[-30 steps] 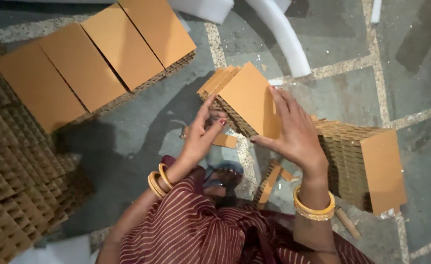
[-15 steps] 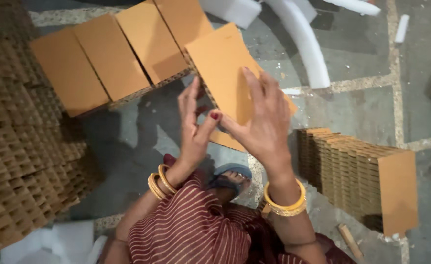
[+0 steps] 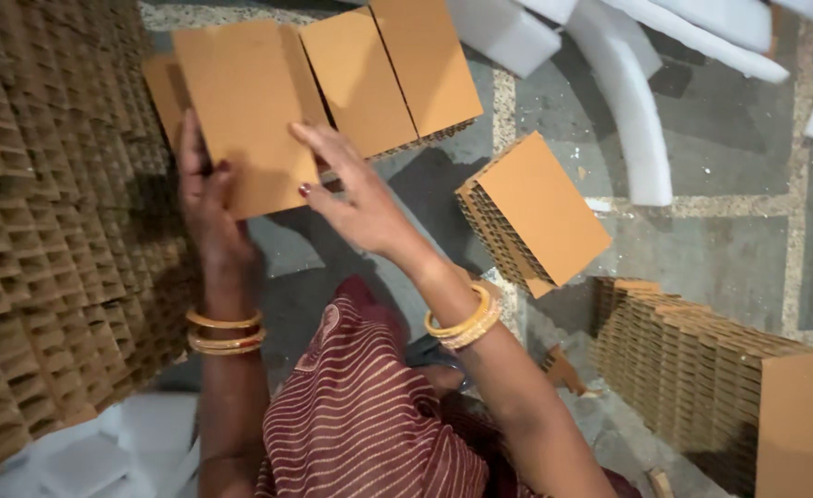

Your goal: The person sits on the floor and assembles small cardboard pieces into larger rectangular structures. They pick up individual pieces, align them, and press them together to form stacks. The person handles the cardboard by hand, arranging the pieces into neat piles.

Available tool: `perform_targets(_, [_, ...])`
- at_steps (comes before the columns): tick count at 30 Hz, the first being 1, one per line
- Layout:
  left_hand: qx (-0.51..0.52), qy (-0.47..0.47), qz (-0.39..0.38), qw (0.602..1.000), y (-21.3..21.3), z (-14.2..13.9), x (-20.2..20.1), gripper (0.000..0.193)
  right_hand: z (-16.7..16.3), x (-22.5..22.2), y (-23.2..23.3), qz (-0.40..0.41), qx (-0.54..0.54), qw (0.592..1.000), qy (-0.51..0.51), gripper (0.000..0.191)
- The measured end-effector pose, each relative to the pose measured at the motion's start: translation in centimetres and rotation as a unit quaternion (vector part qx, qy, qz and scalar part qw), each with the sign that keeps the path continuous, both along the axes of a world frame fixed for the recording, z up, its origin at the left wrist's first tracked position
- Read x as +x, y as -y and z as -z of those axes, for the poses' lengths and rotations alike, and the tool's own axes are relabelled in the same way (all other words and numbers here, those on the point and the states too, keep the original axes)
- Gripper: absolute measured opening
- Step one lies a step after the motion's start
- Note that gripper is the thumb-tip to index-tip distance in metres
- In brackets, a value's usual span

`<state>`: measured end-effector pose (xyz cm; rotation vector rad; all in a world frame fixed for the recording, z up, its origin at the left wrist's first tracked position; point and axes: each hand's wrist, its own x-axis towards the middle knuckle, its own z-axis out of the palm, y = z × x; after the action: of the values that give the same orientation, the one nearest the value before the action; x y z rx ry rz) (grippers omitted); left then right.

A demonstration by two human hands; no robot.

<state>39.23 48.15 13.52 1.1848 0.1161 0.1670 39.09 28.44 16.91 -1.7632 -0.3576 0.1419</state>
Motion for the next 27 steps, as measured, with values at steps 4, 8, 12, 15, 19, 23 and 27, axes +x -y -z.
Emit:
perform_targets(4, [-0.011, 0.037, 0.003, 0.999, -3.7, 1.9, 1.4, 0.070, 2.2, 1.5, -3.0, -0.040, 0.038, 0.998, 0.021, 0.067])
perform_targets(8, [0.059, 0.037, -0.057, 0.996, -5.8, 4.1, 2.1, 0.069, 3.6, 2.4, -5.1, -0.054, 0.049, 0.996, 0.043, 0.074])
perform_targets(12, [0.098, 0.041, -0.069, 0.992, -6.9, 5.5, 2.5, 0.064, 4.4, 2.6, -5.9, -0.058, 0.048, 0.997, 0.016, 0.073])
perform_targets(15, [0.156, 0.056, -0.070, 0.984, -6.9, 6.1, 2.5, 0.059, 4.7, 2.7, -5.8, -0.063, 0.045, 0.997, 0.011, 0.075])
perform_targets(19, [0.116, 0.044, -0.043, 0.991, -6.6, 6.3, 2.2, 0.059, 5.2, 2.7, -5.4, -0.072, 0.057, 0.996, -0.009, 0.074])
perform_targets(23, [0.092, 0.041, -0.044, 0.994, -6.1, 6.6, 2.1, 0.060, 5.8, 2.5, -5.1, -0.068, 0.083, 0.991, -0.075, 0.068])
perform_targets(27, [0.076, 0.041, -0.040, 0.995, -6.0, 6.9, 2.5, 0.061, 6.2, 2.7, -5.0, -0.066, 0.015, 0.997, 0.031, 0.076])
